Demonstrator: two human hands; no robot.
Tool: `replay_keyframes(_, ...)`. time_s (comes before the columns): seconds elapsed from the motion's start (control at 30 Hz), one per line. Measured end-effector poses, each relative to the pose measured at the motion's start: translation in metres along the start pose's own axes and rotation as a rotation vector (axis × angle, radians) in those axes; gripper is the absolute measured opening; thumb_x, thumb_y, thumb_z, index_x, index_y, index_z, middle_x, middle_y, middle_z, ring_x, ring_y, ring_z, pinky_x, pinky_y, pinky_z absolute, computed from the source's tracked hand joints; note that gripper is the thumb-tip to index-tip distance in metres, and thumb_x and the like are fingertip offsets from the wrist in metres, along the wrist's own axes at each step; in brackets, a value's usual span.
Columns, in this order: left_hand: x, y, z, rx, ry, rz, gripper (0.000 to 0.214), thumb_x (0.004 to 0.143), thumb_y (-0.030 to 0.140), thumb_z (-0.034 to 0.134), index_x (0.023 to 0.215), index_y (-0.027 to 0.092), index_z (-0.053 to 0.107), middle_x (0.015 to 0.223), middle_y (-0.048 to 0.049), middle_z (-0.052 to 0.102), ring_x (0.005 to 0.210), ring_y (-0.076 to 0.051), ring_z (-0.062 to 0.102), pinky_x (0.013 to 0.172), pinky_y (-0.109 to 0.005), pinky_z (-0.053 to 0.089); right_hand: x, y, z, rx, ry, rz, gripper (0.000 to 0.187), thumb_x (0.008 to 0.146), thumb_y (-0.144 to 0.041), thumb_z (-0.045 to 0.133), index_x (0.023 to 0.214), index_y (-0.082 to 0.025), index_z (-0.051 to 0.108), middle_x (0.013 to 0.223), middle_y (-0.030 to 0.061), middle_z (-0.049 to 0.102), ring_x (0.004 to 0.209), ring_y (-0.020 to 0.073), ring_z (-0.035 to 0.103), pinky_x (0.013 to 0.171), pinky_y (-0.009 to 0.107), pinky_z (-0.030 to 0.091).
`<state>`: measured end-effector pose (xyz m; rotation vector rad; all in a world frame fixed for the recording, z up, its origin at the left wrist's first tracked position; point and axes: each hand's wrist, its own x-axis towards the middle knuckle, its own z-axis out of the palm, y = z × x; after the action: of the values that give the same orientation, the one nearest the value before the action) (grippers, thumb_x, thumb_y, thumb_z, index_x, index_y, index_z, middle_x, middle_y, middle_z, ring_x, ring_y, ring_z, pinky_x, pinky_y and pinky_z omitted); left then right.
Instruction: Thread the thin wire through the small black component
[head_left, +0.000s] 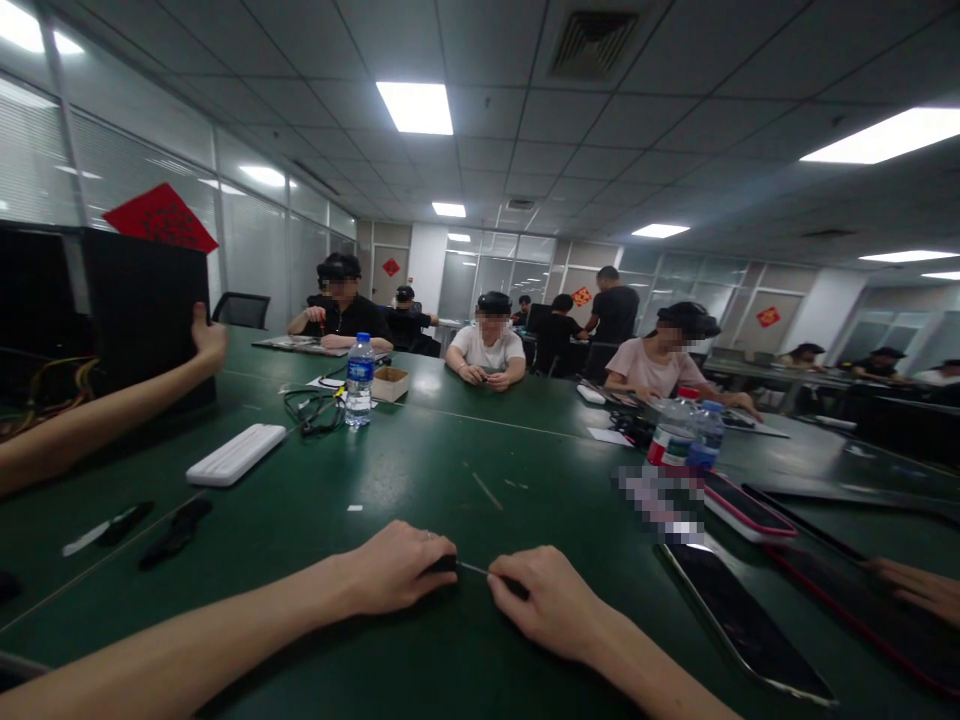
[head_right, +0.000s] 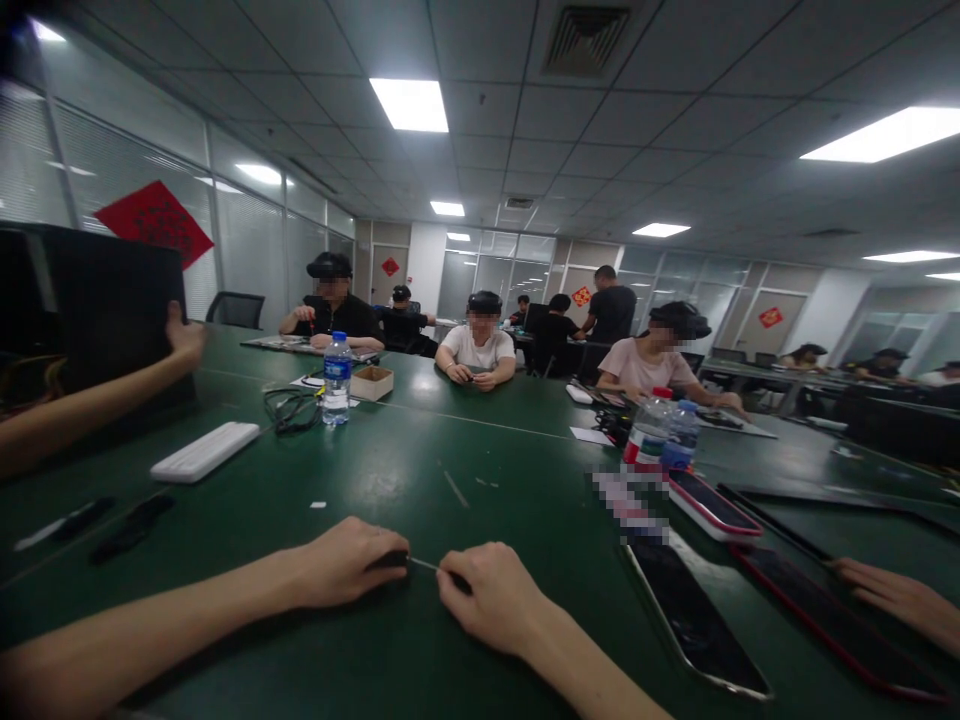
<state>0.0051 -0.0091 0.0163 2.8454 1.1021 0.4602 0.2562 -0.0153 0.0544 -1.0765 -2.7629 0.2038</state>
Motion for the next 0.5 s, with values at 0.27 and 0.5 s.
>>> replay_keyframes(0.27, -0.0008, 0.0008, -0.0027, -0.015, -0.019, -0.010, 0.024, 0.099, 0.036, 0.048, 0.112, 0.020, 0.061, 0.096, -0.0055, 0.072, 0.084, -0.022, 0.071, 0.069, -0.027, 0.048, 0.0001, -0.0006, 0.0000, -0.004, 0.006, -0.004, 0.034, 0.097, -0.030, 0.042, 0.085, -0.019, 0.072, 0.073, 0.0024, 0.068, 0.063, 0.0133, 0.060, 0.066, 0.023, 0.041)
replay_keyframes(0.5, -0.0012, -0.0021, 0.0013, -0.034, -0.020, -0.019, 0.025, 0.099, 0.037, 0.049, 0.114, 0.020, 0.060, 0.099, -0.0065, 0.072, 0.087, -0.022, 0.070, 0.073, -0.027, 0.049, -0.0001, -0.0019, -0.0015, 0.011, 0.002, 0.003, 0.035, 0.098, -0.031, 0.042, 0.087, -0.019, 0.073, 0.074, 0.0025, 0.069, 0.064, 0.0136, 0.061, 0.067, 0.024, 0.042)
